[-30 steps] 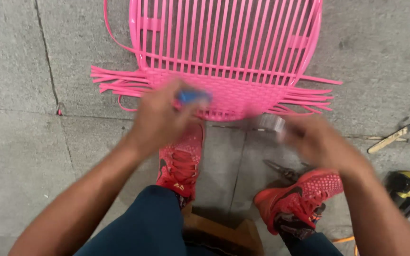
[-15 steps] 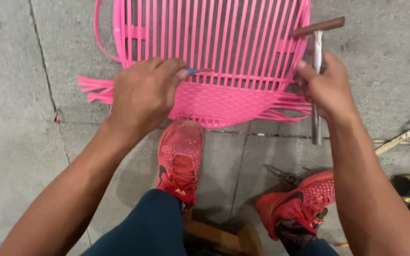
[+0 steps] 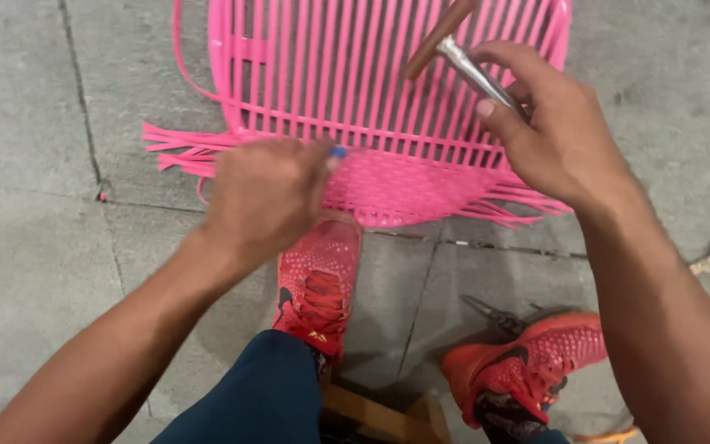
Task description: Weaving pink plastic strips into a circular chair frame using hand tools.
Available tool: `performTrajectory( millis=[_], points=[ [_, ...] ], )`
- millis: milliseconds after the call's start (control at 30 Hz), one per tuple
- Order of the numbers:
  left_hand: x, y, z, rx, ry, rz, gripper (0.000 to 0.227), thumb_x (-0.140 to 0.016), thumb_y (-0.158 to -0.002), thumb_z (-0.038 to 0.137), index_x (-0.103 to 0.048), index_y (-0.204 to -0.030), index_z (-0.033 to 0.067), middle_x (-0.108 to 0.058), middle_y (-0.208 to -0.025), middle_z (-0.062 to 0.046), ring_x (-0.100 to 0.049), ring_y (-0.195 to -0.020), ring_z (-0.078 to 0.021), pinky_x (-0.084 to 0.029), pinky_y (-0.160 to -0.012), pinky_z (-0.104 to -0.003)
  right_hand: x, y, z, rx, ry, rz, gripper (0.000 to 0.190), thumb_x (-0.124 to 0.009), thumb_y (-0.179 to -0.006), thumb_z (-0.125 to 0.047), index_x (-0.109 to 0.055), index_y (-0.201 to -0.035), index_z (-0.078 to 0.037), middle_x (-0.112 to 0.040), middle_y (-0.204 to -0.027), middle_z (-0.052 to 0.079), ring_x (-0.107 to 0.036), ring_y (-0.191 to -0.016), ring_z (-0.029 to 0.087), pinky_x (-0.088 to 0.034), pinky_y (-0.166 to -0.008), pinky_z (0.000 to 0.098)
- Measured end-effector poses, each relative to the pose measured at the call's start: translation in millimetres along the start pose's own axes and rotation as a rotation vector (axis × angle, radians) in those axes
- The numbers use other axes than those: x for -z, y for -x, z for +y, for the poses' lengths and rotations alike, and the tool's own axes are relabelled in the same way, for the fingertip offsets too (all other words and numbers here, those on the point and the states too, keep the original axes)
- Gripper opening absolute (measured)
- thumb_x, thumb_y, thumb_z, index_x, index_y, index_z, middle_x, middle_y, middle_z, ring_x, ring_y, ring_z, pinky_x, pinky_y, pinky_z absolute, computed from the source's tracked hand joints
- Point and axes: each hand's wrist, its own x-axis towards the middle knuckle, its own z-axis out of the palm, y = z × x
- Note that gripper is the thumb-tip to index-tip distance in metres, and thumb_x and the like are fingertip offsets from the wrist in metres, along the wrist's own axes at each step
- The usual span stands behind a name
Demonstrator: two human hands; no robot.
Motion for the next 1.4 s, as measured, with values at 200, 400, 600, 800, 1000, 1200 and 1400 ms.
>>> performTrajectory(
  millis=[200,400,600,800,1000,1200,1400],
  points=[
    [-6.8,4.0,5.1,0.007,0.003,-0.088,0.021,-0.069,-0.095,0.023,-0.071,-0.105,0.0046,-0.067,-0.066,-0.014,-0.067,-0.058,-0.0331,-0.048,-0.049,-0.048,-12.6,-10.6,-50.4,-0.274,0.083,-0.276,0.055,-0.055,-0.107,-0.019,-0.039,-0.160,-0.022,-0.070,-0.080,0.011,-0.067,-0.063,0.025,-0.056,-0.059,0.0413],
    [-11.4,9.5,3.7,0.007,0.020,-0.047,0.020,-0.071,-0.093,0.023,-0.070,-0.101,0.0050,-0.066,-0.066,-0.014,-0.067,-0.062,-0.0346,-0.049,-0.054,-0.049,-10.3,-8.7,-54.8,-0.021,0.051,-0.268,0.044,-0.055,-0.101,-0.019,-0.054,-0.145,-0.020,-0.075,-0.086,0.011,-0.064,-0.053,0.017,-0.054,-0.051,0.0392],
    [8.7,7.2,-8.2,0.036,0.086,0.052,0.019,-0.069,-0.098,0.021,-0.072,-0.108,0.0060,-0.068,-0.074,-0.016,-0.067,-0.066,-0.0348,-0.049,-0.058,-0.049,-8.7,4.7,-62.9,-0.218,0.142,-0.440,0.051,-0.054,-0.102,-0.022,-0.051,-0.152,-0.030,-0.075,-0.091,0.007,-0.053,-0.049,0.015,-0.050,-0.046,0.0366],
    [8.3,12.9,16.2,0.018,0.200,0.058,0.024,-0.067,-0.100,0.020,-0.069,-0.116,0.0027,-0.072,-0.091,-0.016,-0.068,-0.080,-0.0360,-0.052,-0.069,-0.049,6.8,52.8,-4.6,-0.326,0.055,-0.053,0.051,-0.058,-0.104,-0.017,-0.053,-0.155,-0.017,-0.069,-0.081,0.019,-0.063,-0.065,0.026,-0.049,-0.057,0.0452],
    [-23.5,40.4,37.6,-0.026,0.232,-0.301,0.031,-0.061,-0.088,0.013,-0.063,-0.115,-0.0008,-0.069,-0.099,-0.021,-0.066,-0.093,-0.0397,-0.052,-0.079,-0.052,-21.3,110.3,21.8,-0.159,0.158,-0.463,0.033,-0.069,-0.085,-0.023,-0.063,-0.115,-0.010,-0.072,-0.089,0.021,-0.070,-0.086,0.042,-0.054,-0.075,0.0519],
    [-24.4,39.7,44.5,-0.016,0.129,-0.319,0.037,-0.061,-0.087,0.016,-0.062,-0.118,-0.0026,-0.064,-0.107,-0.021,-0.061,-0.099,-0.0395,-0.052,-0.082,-0.050,-50.4,132.5,21.8,-0.098,0.120,-0.681,0.036,-0.070,-0.083,-0.020,-0.063,-0.117,-0.012,-0.072,-0.087,0.021,-0.068,-0.089,0.044,-0.052,-0.077,0.0543],
    [-43.7,36.7,36.1,0.011,-0.054,-0.451,0.023,-0.060,-0.092,0.021,-0.062,-0.108,0.0038,-0.068,-0.098,-0.016,-0.069,-0.091,-0.0353,-0.056,-0.069,-0.048,-62.4,133.5,32.9,0.040,0.138,-0.671,0.030,-0.069,-0.085,-0.019,-0.064,-0.114,-0.009,-0.072,-0.086,0.019,-0.068,-0.086,0.044,-0.051,-0.076,0.0554]
  ],
)
